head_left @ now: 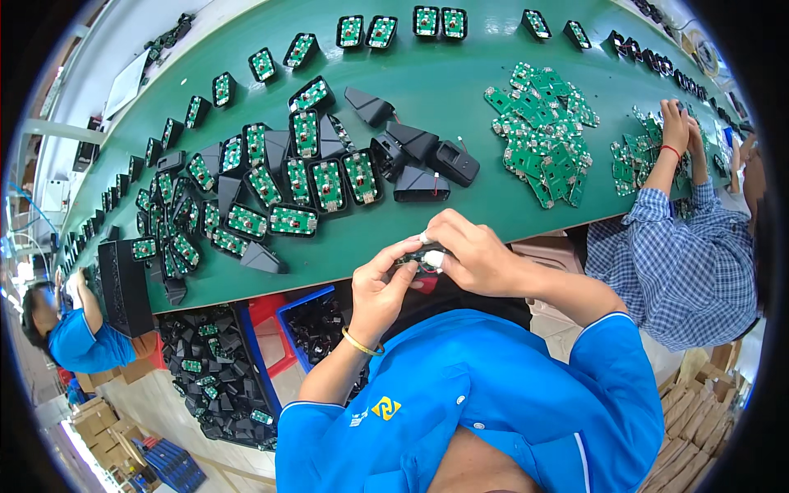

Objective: The worker applies glue to electronic components and assembles them into housings on a factory assembly line.

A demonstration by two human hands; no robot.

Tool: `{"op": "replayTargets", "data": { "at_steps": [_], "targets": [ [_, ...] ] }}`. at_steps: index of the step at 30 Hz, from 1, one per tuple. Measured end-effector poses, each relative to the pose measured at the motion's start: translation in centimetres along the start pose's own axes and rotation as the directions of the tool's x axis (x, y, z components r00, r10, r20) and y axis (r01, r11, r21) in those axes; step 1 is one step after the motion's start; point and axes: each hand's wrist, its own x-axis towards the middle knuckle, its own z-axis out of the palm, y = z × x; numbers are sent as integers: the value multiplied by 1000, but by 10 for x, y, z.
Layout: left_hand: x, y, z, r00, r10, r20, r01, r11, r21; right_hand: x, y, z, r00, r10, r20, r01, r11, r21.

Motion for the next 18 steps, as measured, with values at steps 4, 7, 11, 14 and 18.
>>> {"op": "replayTargets", "data": {
  "at_steps": [4, 7, 11, 14, 18],
  "targets": [
    [-6, 6, 0, 993, -100, -56, 84, 968, -238, 16, -54, -41, 945, -289, 152, 325, 787, -525],
    [-2, 11, 3, 984, -157, -84, 132, 960, -246, 37, -121, -69, 892, -431, 139, 442, 764, -470],
    [-4, 3, 9, 989, -123, -83, 98, 962, -255, 80, -55, -134, 881, -462, 102, 467, 813, -348],
    [-5, 3, 6, 987, -129, -100, 97, 955, -280, 63, -29, -149, 886, -446, 129, 464, 836, -294],
    [-1, -3, 4, 993, -107, -51, 88, 955, -282, 37, -13, -171, 899, -401, 175, 435, 864, -254]
  ]
}}
